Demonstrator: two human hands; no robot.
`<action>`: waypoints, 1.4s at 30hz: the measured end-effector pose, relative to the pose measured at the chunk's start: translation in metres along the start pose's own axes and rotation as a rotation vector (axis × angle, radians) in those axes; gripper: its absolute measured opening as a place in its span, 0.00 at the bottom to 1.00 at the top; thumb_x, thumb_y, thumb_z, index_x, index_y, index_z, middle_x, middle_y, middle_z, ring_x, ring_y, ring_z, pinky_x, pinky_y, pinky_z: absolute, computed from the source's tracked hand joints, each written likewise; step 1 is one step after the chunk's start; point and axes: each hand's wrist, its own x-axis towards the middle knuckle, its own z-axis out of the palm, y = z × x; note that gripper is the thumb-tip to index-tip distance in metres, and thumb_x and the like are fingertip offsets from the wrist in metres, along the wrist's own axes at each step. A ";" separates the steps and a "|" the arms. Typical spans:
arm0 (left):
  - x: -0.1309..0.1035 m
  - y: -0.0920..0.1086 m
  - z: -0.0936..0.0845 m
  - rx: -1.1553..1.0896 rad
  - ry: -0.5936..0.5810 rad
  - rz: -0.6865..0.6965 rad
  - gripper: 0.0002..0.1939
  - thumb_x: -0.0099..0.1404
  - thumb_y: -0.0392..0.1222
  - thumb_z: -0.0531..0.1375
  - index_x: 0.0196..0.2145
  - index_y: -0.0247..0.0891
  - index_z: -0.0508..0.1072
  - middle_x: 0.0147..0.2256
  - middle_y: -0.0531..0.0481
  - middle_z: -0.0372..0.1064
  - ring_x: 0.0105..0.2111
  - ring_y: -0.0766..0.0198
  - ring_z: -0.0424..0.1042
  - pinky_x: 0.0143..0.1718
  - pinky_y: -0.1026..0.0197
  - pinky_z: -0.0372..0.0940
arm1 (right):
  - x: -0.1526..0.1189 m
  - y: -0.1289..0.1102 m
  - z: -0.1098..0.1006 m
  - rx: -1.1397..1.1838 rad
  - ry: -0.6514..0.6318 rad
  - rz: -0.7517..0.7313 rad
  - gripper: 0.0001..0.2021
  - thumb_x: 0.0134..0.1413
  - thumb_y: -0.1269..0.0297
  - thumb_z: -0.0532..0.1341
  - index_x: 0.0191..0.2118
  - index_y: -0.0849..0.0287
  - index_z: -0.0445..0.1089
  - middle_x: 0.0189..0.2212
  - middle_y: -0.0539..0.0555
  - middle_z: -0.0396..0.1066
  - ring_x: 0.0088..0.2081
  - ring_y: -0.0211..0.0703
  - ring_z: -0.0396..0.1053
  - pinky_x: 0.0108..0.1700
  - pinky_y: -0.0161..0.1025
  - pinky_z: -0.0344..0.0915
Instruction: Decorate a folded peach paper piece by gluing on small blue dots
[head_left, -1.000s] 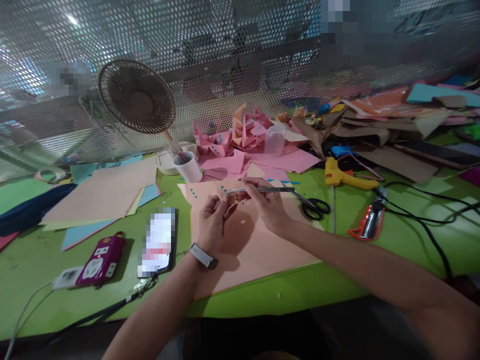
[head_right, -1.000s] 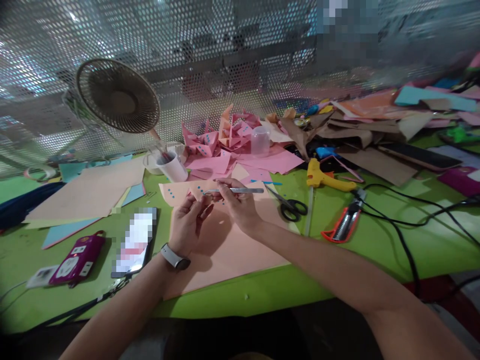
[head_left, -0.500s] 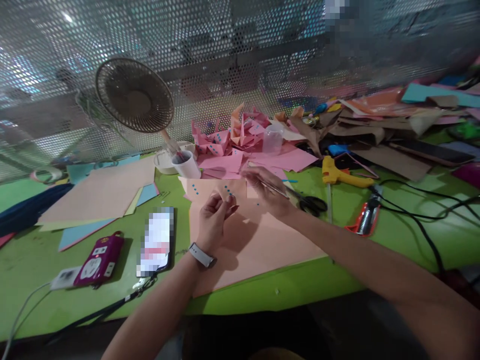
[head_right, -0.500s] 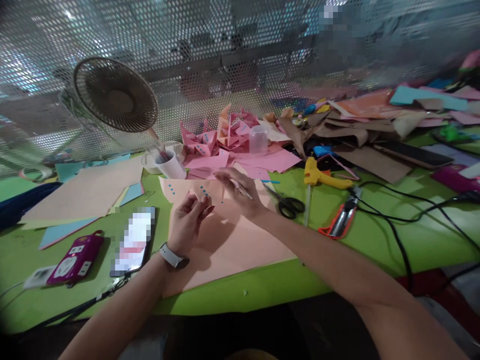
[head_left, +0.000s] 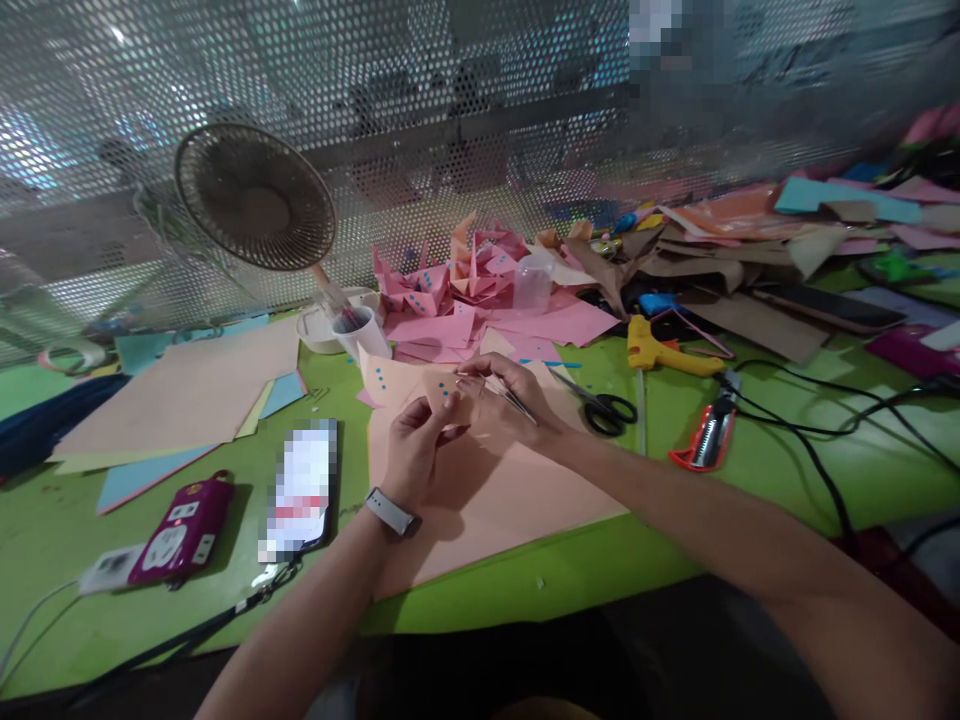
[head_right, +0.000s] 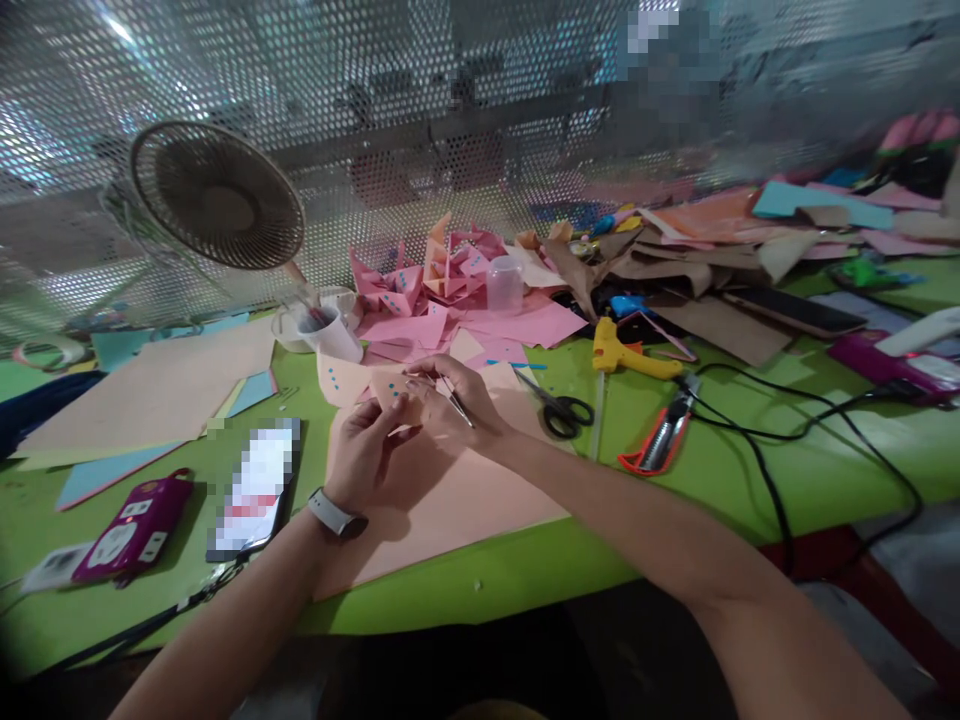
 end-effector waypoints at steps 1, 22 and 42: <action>0.000 -0.001 0.000 0.008 0.008 0.012 0.14 0.52 0.47 0.70 0.32 0.35 0.78 0.34 0.50 0.74 0.31 0.68 0.72 0.33 0.66 0.70 | -0.001 -0.001 0.000 0.000 -0.006 0.006 0.08 0.52 0.60 0.62 0.37 0.57 0.73 0.36 0.51 0.74 0.38 0.42 0.69 0.43 0.40 0.65; 0.011 0.009 -0.012 -0.114 0.029 0.079 0.28 0.64 0.62 0.52 0.37 0.32 0.75 0.35 0.41 0.76 0.36 0.59 0.76 0.37 0.58 0.68 | 0.038 -0.025 -0.039 -0.098 -0.006 -0.122 0.09 0.52 0.58 0.62 0.36 0.56 0.74 0.37 0.53 0.75 0.43 0.45 0.70 0.50 0.45 0.63; 0.021 0.041 -0.022 -0.317 0.336 0.302 0.12 0.59 0.48 0.59 0.30 0.35 0.72 0.20 0.55 0.70 0.22 0.69 0.69 0.28 0.66 0.60 | 0.032 -0.055 -0.089 -0.087 -0.738 0.412 0.10 0.44 0.64 0.69 0.35 0.59 0.77 0.35 0.56 0.77 0.39 0.42 0.73 0.45 0.40 0.68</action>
